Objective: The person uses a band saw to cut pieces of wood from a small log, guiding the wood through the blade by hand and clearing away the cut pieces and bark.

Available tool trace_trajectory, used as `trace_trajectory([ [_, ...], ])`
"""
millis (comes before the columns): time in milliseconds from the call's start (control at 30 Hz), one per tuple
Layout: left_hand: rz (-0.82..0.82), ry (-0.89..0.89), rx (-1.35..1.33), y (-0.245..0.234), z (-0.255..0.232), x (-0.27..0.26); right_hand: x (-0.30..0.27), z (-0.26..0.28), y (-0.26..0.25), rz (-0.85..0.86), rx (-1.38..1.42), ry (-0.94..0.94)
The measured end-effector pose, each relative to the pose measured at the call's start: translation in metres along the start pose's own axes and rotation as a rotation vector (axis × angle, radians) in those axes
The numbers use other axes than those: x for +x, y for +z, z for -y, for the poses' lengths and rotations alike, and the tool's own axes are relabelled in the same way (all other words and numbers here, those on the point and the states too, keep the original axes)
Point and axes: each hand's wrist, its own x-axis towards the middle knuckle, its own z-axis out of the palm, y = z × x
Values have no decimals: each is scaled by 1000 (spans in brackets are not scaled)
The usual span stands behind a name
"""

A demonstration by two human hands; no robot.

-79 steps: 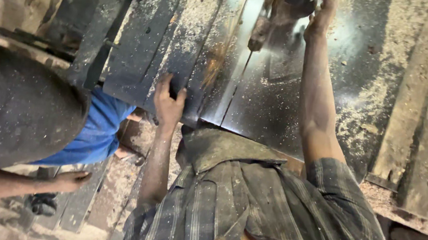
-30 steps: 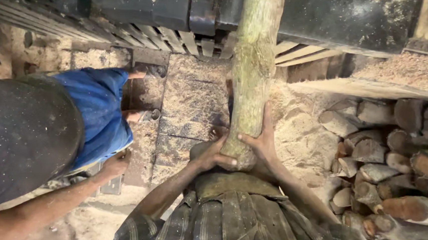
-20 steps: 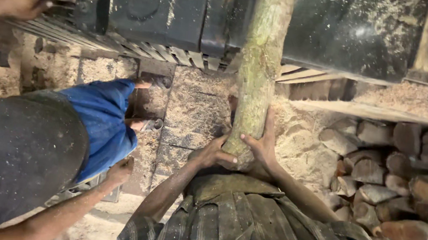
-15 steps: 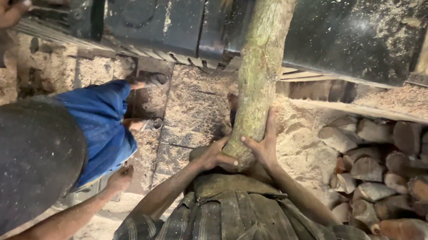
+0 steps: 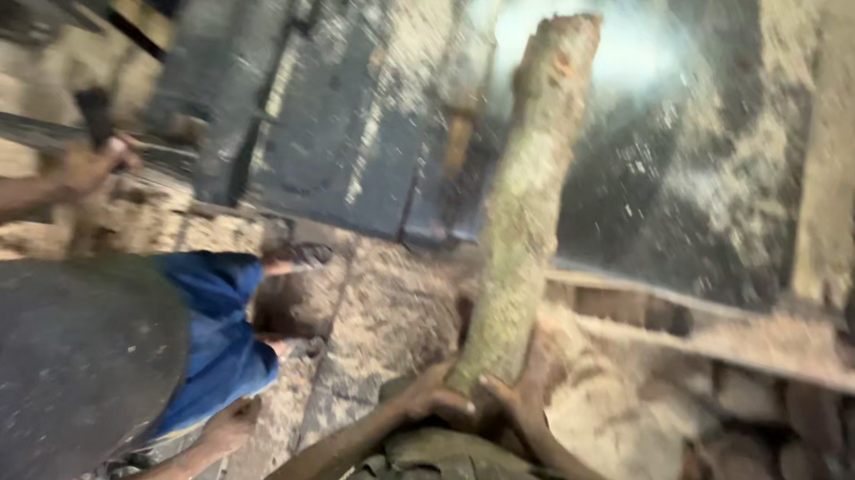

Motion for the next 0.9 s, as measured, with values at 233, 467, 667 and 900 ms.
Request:
trace_trajectory([
  [233,-63,-122,51,-11,-26,31,52,-9,-5,-31,-105,-40],
  [467,-193,153,270,-4,-109,39,104,59,-21,44,-17,-66],
  [667,-264,143,363,-13,-144,60,143,76,-22,32,7,-44],
  [900,-360,181,415,-33,-158,96,193,83,-20,49,253,-49],
])
